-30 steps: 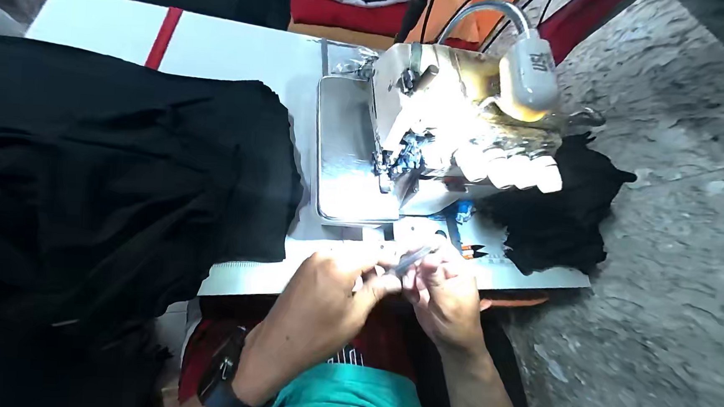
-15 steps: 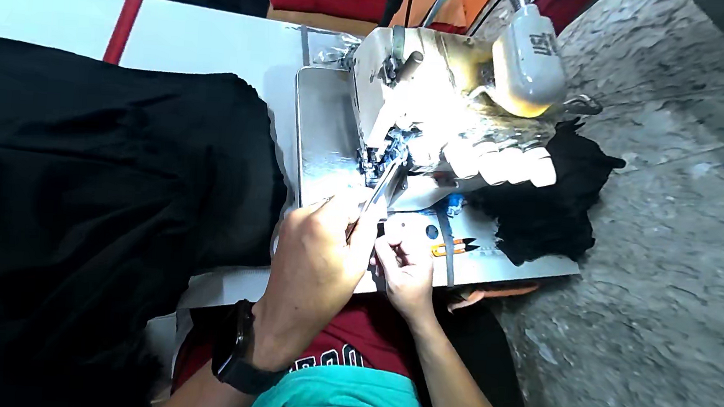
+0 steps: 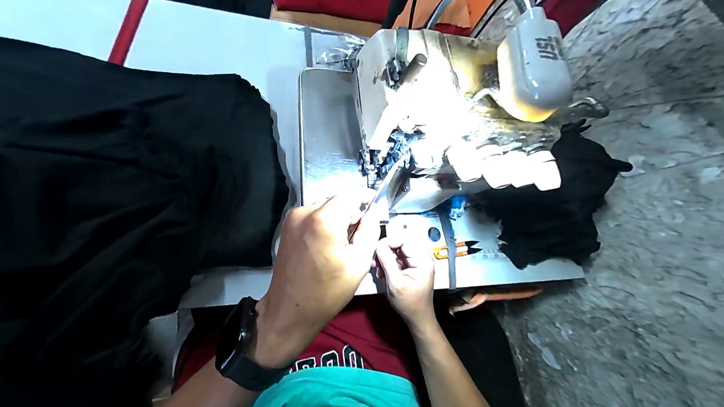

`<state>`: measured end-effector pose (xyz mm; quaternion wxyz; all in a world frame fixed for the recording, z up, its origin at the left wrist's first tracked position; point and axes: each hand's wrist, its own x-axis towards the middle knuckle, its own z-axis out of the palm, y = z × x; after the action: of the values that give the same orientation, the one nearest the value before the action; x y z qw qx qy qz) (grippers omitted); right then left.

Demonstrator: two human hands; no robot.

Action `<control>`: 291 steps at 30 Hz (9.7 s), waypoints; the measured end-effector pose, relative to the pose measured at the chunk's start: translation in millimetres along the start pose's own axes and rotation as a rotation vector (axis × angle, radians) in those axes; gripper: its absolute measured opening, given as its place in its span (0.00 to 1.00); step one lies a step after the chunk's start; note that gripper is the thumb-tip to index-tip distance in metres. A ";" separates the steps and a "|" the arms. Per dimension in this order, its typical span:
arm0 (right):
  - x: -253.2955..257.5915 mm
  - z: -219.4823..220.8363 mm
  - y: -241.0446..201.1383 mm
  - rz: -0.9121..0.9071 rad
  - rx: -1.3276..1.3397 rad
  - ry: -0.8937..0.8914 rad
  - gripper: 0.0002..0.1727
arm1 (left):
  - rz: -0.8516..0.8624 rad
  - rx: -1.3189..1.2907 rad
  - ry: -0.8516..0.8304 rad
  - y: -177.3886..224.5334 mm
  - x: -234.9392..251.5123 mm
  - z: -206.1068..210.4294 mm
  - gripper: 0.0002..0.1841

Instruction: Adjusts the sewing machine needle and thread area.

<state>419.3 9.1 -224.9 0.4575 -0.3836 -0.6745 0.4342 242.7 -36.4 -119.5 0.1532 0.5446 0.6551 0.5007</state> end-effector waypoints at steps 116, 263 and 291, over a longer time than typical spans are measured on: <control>14.2 -0.4 -38.2 -0.140 0.047 0.054 0.04 | -0.111 -0.230 -0.062 1.6 3.2 -7.0 0.05; 10.2 37.5 -80.5 -0.382 -0.081 0.114 0.03 | -0.228 -0.399 -0.040 12.0 -12.2 -9.4 0.06; 78.5 38.1 -56.1 -0.493 -0.416 0.611 0.05 | -0.126 0.222 0.142 -12.8 -5.6 11.8 0.03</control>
<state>353.7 53.5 -157.8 0.6387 -0.4058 -0.6529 0.0338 246.3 -34.3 -137.3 0.0762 0.4792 0.7484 0.4521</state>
